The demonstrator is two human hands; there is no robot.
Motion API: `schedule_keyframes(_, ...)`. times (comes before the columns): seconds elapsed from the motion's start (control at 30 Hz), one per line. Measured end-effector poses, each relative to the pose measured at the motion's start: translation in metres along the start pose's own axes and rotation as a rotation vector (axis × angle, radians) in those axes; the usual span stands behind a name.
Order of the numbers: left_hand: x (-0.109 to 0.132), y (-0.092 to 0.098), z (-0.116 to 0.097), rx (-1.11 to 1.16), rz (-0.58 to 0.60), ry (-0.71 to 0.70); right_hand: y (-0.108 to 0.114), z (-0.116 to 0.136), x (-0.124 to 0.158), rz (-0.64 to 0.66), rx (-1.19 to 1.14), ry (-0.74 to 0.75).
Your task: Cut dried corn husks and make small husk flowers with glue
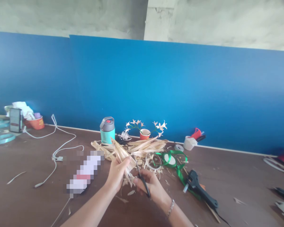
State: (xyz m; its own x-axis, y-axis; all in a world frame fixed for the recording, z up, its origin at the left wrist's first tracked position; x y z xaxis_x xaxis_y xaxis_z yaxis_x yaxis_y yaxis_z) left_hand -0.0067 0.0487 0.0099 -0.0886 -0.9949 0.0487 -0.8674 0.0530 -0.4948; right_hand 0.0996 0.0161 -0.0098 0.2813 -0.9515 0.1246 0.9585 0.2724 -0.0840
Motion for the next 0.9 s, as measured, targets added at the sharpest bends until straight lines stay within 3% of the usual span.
schedule_keyframes(0.17, -0.001, 0.004, -0.003, -0.027, -0.021, -0.023, 0.011, 0.013, 0.001, -0.090, 0.017, 0.095)
schedule_keyframes(0.43, 0.004, -0.013, 0.012, -0.263, 0.125, 0.037, 0.025, 0.037, 0.008, -0.223, -0.061, 0.278)
schedule_keyframes(0.77, 0.002, -0.009, 0.014, -0.307, 0.112, 0.017, 0.032, 0.032, 0.006, -0.236, -0.135, 0.233)
schedule_keyframes(0.9, 0.004, -0.015, 0.017, -0.261, 0.164, 0.051, 0.030, 0.035, 0.008, -0.228, -0.146, 0.239)
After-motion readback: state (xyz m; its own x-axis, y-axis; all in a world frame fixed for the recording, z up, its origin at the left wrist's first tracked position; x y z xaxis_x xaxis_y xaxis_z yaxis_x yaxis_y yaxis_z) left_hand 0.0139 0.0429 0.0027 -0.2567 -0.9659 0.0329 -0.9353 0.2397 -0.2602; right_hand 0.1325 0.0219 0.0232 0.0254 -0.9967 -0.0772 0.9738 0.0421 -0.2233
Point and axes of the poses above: each hand's wrist, its own x-axis away from the middle knuckle, its own y-axis out of the back of the hand, z = x × y, the point moved 10 cm from there along -x, towards the middle knuckle, and after that the axes turned 2 degrees about z, right-handed, at the moved point
